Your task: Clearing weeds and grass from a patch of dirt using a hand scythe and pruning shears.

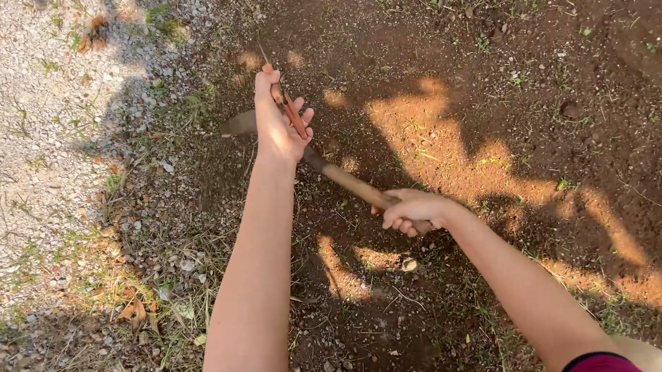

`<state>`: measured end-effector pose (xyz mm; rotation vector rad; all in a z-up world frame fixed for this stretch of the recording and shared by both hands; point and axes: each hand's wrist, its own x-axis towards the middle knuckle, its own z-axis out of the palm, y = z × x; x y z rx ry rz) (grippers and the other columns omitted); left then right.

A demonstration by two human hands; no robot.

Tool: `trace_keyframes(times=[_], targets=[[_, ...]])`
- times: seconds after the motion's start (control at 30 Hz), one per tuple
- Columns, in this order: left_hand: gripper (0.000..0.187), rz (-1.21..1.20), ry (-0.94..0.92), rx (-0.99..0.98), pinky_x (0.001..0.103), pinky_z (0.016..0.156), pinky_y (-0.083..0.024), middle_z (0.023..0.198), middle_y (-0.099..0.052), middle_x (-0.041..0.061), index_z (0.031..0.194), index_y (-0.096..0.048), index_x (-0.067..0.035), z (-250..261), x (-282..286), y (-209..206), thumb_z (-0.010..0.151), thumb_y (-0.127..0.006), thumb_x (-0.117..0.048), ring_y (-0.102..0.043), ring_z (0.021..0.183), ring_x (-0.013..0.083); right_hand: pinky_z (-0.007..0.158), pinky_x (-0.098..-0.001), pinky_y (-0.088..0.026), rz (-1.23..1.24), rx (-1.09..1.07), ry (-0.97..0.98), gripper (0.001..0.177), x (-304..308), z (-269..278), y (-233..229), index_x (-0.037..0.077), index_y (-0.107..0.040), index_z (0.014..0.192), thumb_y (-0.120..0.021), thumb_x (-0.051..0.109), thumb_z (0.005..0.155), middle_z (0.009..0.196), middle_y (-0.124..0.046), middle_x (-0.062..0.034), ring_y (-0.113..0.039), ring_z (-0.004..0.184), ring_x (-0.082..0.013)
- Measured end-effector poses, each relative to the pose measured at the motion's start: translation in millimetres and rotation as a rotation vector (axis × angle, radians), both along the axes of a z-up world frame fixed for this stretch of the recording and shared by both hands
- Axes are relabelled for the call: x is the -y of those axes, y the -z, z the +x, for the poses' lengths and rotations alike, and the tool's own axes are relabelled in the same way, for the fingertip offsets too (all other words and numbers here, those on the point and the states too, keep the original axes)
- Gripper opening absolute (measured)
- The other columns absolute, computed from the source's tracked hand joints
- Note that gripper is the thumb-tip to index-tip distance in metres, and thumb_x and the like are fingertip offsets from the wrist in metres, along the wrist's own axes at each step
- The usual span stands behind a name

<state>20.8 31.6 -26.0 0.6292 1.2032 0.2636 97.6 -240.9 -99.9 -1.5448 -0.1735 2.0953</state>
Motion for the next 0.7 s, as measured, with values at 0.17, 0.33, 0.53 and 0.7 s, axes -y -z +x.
trace_keyframes(times=[0.17, 0.33, 0.53, 0.7], targets=[[0.09, 0.044, 0.055, 0.094, 0.038, 0.071, -0.038, 0.123, -0.047, 0.011, 0.145, -0.039, -0.043, -2, 9, -15, 0.062, -0.061, -0.067, -0.052, 0.085, 0.0197, 0.037, -0.0184, -0.038, -0.023, 0.117, 0.578, 0.049, 4, 58, 48, 0.007, -0.042, 0.133, -0.059, -0.003, 0.088, 0.062, -0.048, 0.0025, -0.043, 0.045, -0.0055], [0.083, 0.031, 0.03, 0.102, 0.04, 0.072, -0.04, 0.129, -0.047, 0.014, 0.145, -0.032, -0.043, -4, 7, -17, 0.072, -0.062, -0.069, -0.054, 0.091, 0.0227, 0.036, -0.0204, -0.042, 0.104, -0.049, 1.106, 0.032, -9, 45, 75, 0.003, -0.039, 0.122, -0.057, 0.005, 0.095, 0.065, -0.05, 0.0025, -0.044, 0.045, -0.0049], [0.085, 0.045, 0.041, 0.132, 0.039, 0.069, -0.038, 0.127, -0.046, 0.013, 0.145, -0.04, -0.048, -7, 13, -34, 0.065, -0.062, -0.066, -0.054, 0.086, 0.0216, 0.039, -0.0262, -0.044, -0.01, 0.284, 0.35, 0.048, -4, -23, 11, 0.008, -0.042, 0.129, -0.059, -0.007, 0.086, 0.062, -0.049, 0.0022, -0.044, 0.044, -0.0077], [0.1, 0.022, 0.024, 0.201, 0.04, 0.068, -0.034, 0.13, -0.047, 0.013, 0.149, -0.032, -0.036, -9, 17, -37, 0.06, -0.064, -0.069, -0.057, 0.088, 0.0237, 0.039, -0.0281, -0.044, 0.074, 0.337, 0.656, 0.034, -45, -23, 26, 0.006, -0.044, 0.119, -0.061, -0.001, 0.089, 0.061, -0.049, 0.0027, -0.046, 0.045, -0.0087]])
